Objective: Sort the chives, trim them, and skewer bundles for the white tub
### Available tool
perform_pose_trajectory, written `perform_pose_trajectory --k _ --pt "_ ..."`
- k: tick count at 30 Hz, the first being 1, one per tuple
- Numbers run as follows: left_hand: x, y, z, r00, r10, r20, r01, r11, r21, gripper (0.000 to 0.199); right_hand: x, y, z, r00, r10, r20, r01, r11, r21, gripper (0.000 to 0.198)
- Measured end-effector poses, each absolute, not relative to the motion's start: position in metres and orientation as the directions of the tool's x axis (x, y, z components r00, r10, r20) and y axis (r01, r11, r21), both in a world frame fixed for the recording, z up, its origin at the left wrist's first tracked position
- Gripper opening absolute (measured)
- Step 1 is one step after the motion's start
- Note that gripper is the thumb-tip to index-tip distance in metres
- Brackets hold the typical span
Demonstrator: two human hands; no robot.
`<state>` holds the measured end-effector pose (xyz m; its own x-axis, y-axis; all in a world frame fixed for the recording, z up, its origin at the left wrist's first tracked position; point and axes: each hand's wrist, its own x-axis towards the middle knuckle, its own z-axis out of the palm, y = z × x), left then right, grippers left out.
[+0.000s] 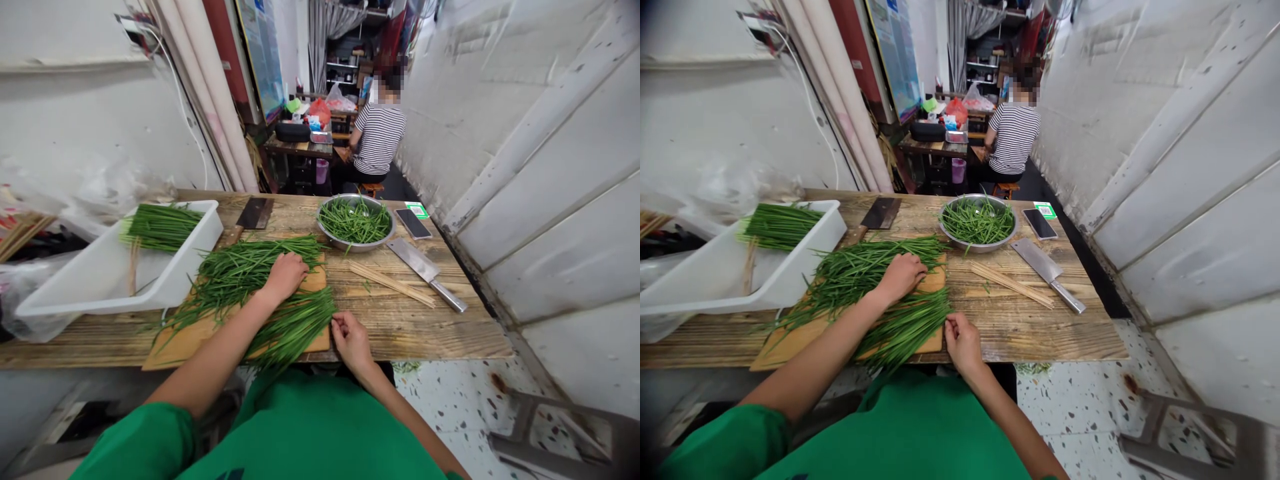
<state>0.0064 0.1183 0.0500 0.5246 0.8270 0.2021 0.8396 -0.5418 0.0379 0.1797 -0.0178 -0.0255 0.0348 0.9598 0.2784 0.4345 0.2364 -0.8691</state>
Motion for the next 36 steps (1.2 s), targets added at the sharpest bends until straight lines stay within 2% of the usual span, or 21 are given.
perform_pose_trajectory --k 3,6,11,19,24,36 --pt "0.010 0.114 0.054 0.536 0.809 0.241 0.824 -0.564 0.061 0.020 0.180 -0.018 -0.026 0.035 0.959 0.281 0.437 0.238 -0.867 0.013" --pt "0.013 0.107 0.055 0.503 0.832 0.233 0.813 -0.547 0.200 0.016 0.180 -0.018 -0.026 0.038 0.956 0.292 0.449 0.245 -0.859 0.013" --pt "0.013 0.099 0.045 0.447 0.885 0.133 0.785 -0.459 0.416 0.018 0.180 -0.018 -0.024 0.035 0.953 0.302 0.453 0.254 -0.854 0.014" --pt "0.012 0.096 0.036 0.357 0.931 0.078 0.762 -0.339 0.552 0.017 0.181 -0.018 -0.024 0.033 0.958 0.286 0.461 0.239 -0.854 0.013" --pt "0.012 0.097 0.033 0.350 0.935 0.055 0.735 -0.310 0.603 0.018 0.180 -0.018 -0.026 0.035 0.959 0.282 0.458 0.236 -0.857 0.013" --pt "0.011 0.098 0.032 0.374 0.926 0.052 0.717 -0.324 0.618 0.020 0.181 -0.018 -0.026 0.035 0.956 0.290 0.462 0.242 -0.853 0.013"
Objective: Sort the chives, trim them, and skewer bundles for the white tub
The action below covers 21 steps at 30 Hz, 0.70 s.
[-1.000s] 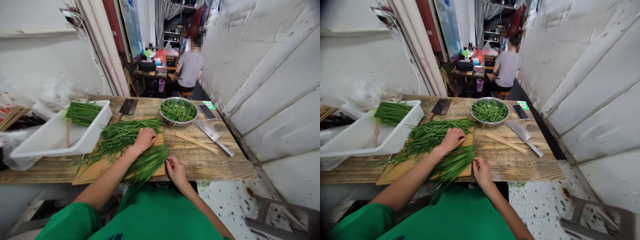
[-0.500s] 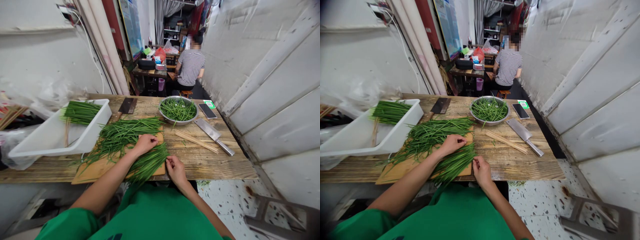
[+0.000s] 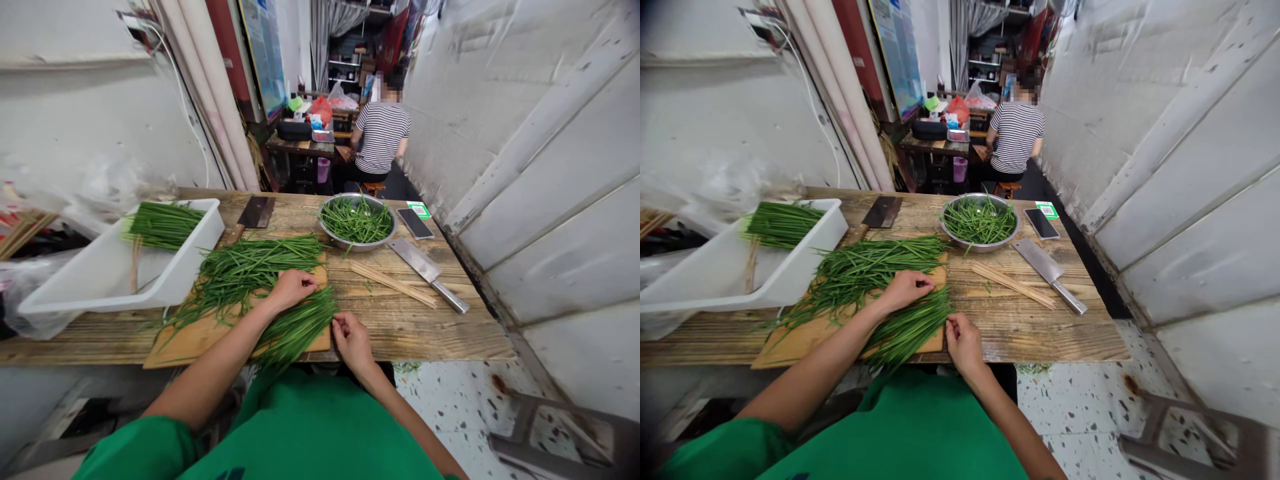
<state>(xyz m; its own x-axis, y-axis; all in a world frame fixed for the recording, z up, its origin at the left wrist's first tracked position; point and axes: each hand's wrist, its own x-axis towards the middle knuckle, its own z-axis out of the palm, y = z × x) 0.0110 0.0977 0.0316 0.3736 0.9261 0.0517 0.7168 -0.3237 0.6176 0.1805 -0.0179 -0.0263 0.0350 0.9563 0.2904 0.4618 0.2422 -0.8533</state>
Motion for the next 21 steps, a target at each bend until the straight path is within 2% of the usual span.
perform_pose_trajectory --k 13,19,21 --pt "0.011 0.096 0.032 0.418 0.903 0.101 0.690 -0.388 0.611 0.019 0.180 -0.018 -0.026 0.040 0.954 0.296 0.446 0.248 -0.860 0.013" --pt "0.007 0.094 0.046 0.631 0.770 0.093 0.585 -0.551 0.595 0.020 0.180 -0.020 -0.024 0.034 0.952 0.304 0.428 0.261 -0.865 0.013" --pt "0.006 0.092 0.050 0.653 0.753 0.078 0.565 -0.553 0.612 0.022 0.180 -0.020 -0.023 0.031 0.955 0.296 0.418 0.257 -0.871 0.012"
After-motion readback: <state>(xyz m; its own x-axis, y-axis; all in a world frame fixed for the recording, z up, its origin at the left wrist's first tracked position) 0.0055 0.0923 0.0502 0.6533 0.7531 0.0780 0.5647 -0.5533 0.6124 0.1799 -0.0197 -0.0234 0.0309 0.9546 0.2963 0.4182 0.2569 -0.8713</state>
